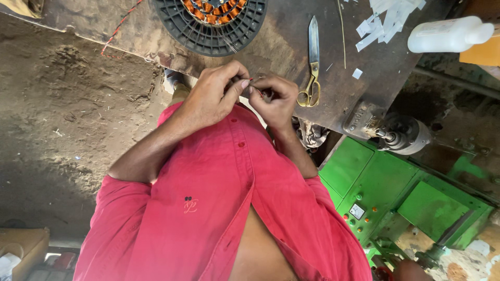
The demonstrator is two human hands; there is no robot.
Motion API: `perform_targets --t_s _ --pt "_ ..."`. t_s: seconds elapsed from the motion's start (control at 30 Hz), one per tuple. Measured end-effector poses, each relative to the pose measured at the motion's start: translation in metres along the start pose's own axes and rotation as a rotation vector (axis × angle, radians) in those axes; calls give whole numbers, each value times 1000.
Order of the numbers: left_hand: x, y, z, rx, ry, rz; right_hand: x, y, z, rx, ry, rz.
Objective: The person works on a circular electrical component with copper windings, using a multimeter to test connections and a wooden stick to adjust wires. They also use scissors to cut a small piece of material and continue manipulating the wires within the component.
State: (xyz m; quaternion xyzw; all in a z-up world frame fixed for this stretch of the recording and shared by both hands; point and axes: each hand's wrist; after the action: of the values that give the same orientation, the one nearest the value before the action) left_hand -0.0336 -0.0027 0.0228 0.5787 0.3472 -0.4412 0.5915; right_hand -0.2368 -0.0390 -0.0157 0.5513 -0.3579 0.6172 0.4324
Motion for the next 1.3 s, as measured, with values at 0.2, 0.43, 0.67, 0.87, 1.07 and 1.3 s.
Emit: perform_targets --t_s 0.2,0.43,0.67,0.87,1.07,1.3 --pt "0 1 0 15 -18 11 16 -9 5 -47 249 -160" --pt "-1 -2 1 -11 -49 91 17 -5 8 -44 231 -149" --pt "-6 -1 0 30 -4 127 12 1 7 -42 267 -221" --pt "-8 1 2 75 -24 78 19 20 18 35 484 -367" --pt "-10 -3 4 136 14 92 30 37 25 277 543 -518" --pt "-2 -4 3 157 -5 61 35 32 22 314 512 -469"
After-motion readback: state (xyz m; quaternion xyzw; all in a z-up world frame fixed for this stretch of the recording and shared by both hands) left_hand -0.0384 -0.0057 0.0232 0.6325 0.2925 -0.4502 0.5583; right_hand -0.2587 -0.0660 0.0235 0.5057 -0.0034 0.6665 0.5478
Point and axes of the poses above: each hand's wrist, its own z-axis towards the middle knuckle, its own y-axis out of the back of the hand, x = y × z, and after that the axes turned 15 degrees about z, right-handed
